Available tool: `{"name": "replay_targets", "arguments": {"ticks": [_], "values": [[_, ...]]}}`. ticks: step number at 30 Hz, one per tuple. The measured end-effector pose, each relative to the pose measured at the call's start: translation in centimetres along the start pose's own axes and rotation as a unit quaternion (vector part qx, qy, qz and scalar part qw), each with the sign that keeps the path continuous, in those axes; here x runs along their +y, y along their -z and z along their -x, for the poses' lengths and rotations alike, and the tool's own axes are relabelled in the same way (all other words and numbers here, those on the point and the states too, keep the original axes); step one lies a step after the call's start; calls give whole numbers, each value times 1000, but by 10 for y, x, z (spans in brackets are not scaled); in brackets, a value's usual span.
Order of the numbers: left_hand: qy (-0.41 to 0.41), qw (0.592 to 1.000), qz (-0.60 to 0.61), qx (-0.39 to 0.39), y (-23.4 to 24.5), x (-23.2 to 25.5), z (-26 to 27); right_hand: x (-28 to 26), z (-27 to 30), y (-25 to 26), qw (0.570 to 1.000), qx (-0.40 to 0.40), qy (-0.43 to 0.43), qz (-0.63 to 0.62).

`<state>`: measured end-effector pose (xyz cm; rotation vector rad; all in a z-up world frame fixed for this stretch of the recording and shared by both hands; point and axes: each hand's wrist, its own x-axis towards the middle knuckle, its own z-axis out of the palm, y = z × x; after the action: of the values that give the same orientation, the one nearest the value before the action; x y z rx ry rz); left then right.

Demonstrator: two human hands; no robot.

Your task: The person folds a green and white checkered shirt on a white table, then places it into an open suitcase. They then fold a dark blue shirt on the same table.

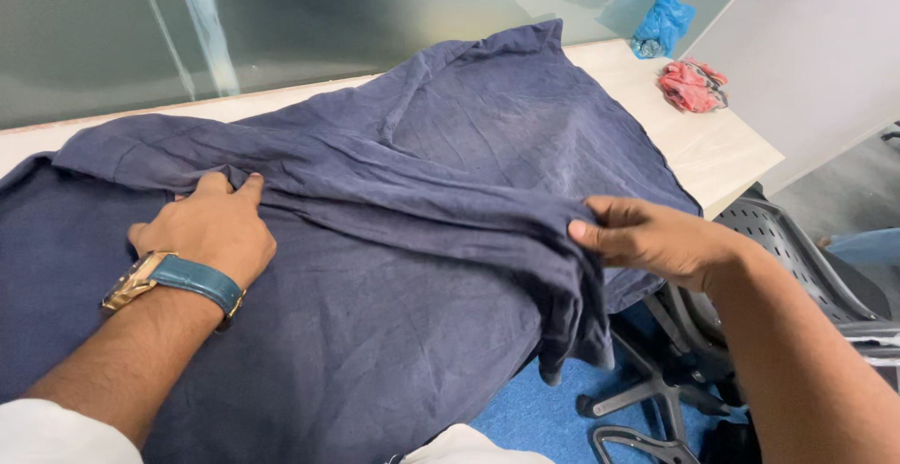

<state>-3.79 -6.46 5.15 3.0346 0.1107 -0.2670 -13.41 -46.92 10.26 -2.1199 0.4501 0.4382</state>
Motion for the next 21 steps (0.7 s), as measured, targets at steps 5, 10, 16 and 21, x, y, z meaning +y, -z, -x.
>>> {"name": "replay_targets", "arguments": {"ticks": [5,10,16,21], "values": [[31,999,-17,-29,8,14,-9,-23,-32,21,957,43,174,-230],[61,998,-19,-16,6,27,-17,-51,-77,54,936,27,328,-126],[116,993,-14,2,-13,44,-24,-18,-130,74,956,-153,69,239],[137,990,-15,37,-31,53,-30,29,-145,94,931,-315,32,182]]}}
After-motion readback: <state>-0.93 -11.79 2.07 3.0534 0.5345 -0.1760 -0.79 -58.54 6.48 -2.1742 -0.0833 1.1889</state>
